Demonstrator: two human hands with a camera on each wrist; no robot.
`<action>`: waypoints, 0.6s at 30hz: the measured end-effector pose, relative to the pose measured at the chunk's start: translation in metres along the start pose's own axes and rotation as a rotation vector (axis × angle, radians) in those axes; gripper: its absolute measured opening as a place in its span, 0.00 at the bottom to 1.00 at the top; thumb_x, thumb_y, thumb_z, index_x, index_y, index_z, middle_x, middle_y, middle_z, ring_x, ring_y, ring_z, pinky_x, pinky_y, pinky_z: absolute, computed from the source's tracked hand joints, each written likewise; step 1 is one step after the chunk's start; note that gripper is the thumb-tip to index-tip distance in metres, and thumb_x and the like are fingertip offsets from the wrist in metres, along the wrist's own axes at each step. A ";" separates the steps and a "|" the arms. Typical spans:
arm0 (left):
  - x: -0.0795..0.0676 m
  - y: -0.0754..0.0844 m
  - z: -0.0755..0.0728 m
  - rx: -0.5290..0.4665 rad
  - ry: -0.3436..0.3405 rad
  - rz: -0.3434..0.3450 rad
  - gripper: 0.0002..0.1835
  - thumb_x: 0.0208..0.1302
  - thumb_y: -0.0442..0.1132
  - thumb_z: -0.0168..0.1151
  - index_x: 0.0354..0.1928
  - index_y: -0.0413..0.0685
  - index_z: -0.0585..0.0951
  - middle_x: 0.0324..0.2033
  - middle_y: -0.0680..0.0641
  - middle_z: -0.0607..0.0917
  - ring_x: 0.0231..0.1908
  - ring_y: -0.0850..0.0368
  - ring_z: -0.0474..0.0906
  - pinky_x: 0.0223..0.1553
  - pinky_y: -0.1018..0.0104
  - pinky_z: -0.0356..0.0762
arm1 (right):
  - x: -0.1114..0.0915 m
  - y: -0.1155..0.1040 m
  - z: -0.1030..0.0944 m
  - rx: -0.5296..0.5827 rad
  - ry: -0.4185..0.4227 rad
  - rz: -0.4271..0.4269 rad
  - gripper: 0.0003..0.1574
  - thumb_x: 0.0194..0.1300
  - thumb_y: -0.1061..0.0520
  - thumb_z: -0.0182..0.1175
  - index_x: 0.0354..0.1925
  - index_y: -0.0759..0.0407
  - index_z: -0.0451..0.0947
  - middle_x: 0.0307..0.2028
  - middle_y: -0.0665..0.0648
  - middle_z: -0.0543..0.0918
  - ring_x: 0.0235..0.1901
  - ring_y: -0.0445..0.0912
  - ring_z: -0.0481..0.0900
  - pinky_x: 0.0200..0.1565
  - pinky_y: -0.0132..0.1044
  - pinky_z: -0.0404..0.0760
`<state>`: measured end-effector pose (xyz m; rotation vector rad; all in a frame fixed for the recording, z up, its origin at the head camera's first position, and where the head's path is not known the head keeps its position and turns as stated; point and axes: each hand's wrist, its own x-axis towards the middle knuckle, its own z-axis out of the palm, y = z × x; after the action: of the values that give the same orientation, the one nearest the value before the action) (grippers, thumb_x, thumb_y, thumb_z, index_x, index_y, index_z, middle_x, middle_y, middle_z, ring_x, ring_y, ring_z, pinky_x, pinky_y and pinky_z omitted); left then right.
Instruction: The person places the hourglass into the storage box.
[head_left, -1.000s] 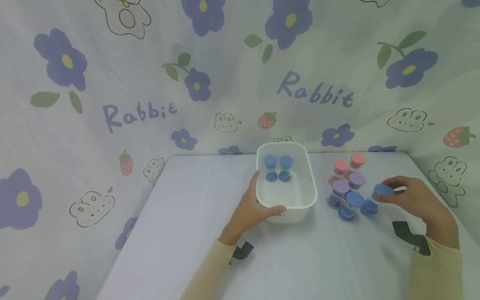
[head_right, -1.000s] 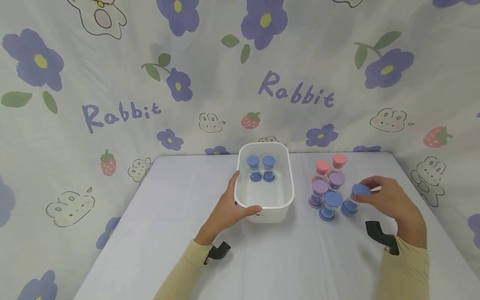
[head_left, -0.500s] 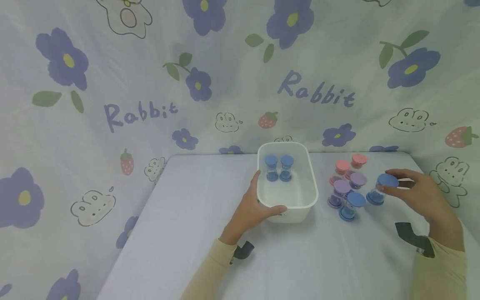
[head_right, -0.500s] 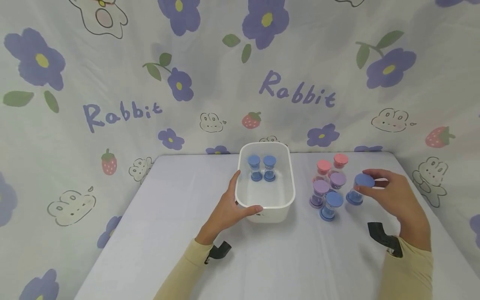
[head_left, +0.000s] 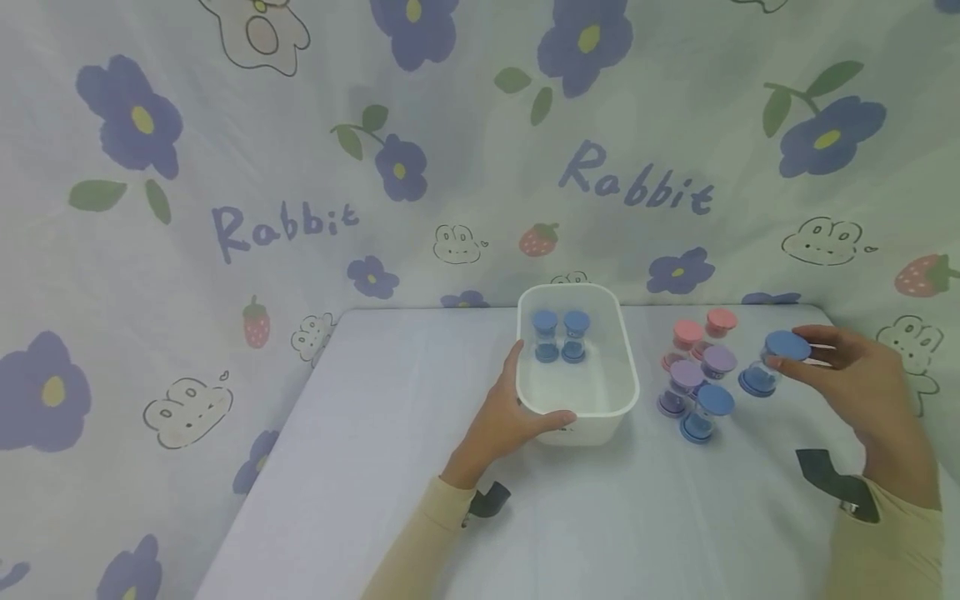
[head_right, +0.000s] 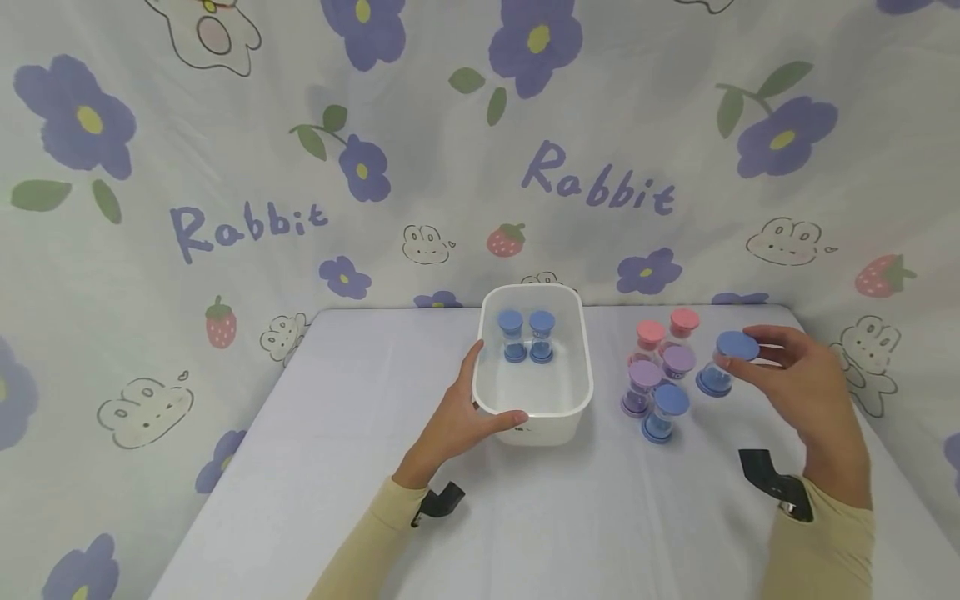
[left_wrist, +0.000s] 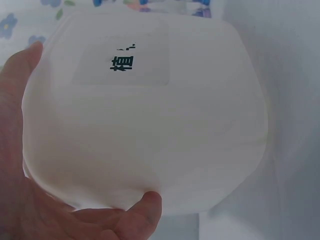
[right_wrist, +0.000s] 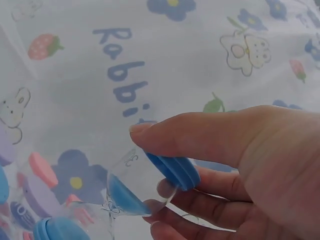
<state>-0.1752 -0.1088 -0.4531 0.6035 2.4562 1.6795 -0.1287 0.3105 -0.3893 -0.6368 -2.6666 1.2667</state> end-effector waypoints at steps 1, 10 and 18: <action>0.000 0.000 0.000 -0.002 0.000 0.001 0.66 0.48 0.60 0.82 0.79 0.84 0.42 0.70 0.63 0.72 0.66 0.41 0.75 0.65 0.41 0.77 | -0.001 -0.001 0.000 -0.003 0.009 -0.005 0.51 0.63 0.32 0.69 0.72 0.58 0.66 0.69 0.62 0.71 0.69 0.67 0.65 0.66 0.72 0.69; 0.002 0.000 0.001 0.005 -0.005 0.018 0.68 0.46 0.61 0.83 0.79 0.83 0.41 0.70 0.65 0.70 0.66 0.52 0.75 0.66 0.40 0.76 | -0.005 -0.009 -0.001 0.134 0.061 -0.150 0.38 0.62 0.43 0.74 0.68 0.45 0.75 0.42 0.20 0.74 0.42 0.19 0.73 0.49 0.20 0.74; -0.002 0.002 0.000 0.006 0.002 0.000 0.66 0.49 0.60 0.82 0.79 0.84 0.42 0.70 0.64 0.71 0.63 0.60 0.76 0.65 0.42 0.77 | -0.007 -0.029 0.004 0.287 0.026 -0.269 0.39 0.62 0.53 0.76 0.69 0.49 0.76 0.51 0.26 0.77 0.44 0.19 0.78 0.42 0.09 0.71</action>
<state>-0.1733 -0.1087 -0.4516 0.6026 2.4638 1.6735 -0.1328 0.2890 -0.3694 -0.2443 -2.3806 1.5042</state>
